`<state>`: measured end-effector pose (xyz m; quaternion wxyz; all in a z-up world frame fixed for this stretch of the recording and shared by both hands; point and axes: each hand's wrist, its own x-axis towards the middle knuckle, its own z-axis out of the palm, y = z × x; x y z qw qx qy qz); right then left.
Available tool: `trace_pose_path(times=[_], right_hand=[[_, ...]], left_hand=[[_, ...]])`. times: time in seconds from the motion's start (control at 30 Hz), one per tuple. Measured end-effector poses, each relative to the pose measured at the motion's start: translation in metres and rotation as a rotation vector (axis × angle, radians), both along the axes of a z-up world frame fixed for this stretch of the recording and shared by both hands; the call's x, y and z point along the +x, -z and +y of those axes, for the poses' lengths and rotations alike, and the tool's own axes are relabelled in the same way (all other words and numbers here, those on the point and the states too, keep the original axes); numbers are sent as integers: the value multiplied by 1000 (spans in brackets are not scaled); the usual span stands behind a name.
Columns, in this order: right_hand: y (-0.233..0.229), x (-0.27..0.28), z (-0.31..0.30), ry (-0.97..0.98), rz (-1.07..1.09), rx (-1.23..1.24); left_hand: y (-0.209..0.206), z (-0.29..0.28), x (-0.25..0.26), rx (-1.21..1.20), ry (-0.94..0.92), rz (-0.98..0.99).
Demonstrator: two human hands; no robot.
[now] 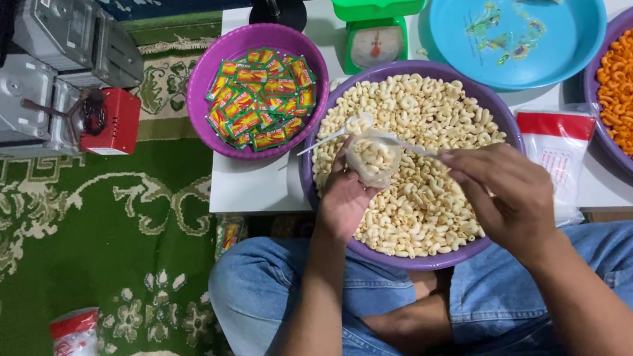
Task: Filling a small plastic bag with puffed snacks using a spoon and packing them down by hand.
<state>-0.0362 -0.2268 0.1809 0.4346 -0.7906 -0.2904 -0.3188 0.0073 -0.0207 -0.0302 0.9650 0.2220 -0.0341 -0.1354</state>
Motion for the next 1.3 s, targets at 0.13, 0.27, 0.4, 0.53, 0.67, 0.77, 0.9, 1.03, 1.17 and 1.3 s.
trace_pose_path(times=[0.13, 0.27, 0.4, 0.53, 0.67, 0.77, 0.9, 1.03, 1.17, 1.3], right_hand=[[0, -1, -3, 2, -4, -35], [2, -3, -1, -2, 3, -3], [9, -4, -3, 54, 135, 97], [15, 0, -28, 190, 222, 146], [38, 19, -55, 358, 344, 294], [52, 36, -66, 343, 486, 327], [86, 49, -66, 332, 586, 234], [93, 49, -50, 329, 649, 205], [99, 52, -40, 334, 664, 178], [98, 53, -27, 331, 672, 151]], left_hand=[[1, 0, 0, -13, 11, 4], [4, 0, 0, -21, 9, 12], [2, 1, 0, -67, 23, 60], [-26, 4, -6, -7, 21, 15], [-7, 5, -5, 8, -23, 36], [-14, 8, -3, 1, -36, 32], [53, 11, 11, -19, -66, 23], [41, 13, 8, 0, -66, 2], [34, 13, 5, -8, -73, -20], [38, 13, 7, 3, -64, -36]])
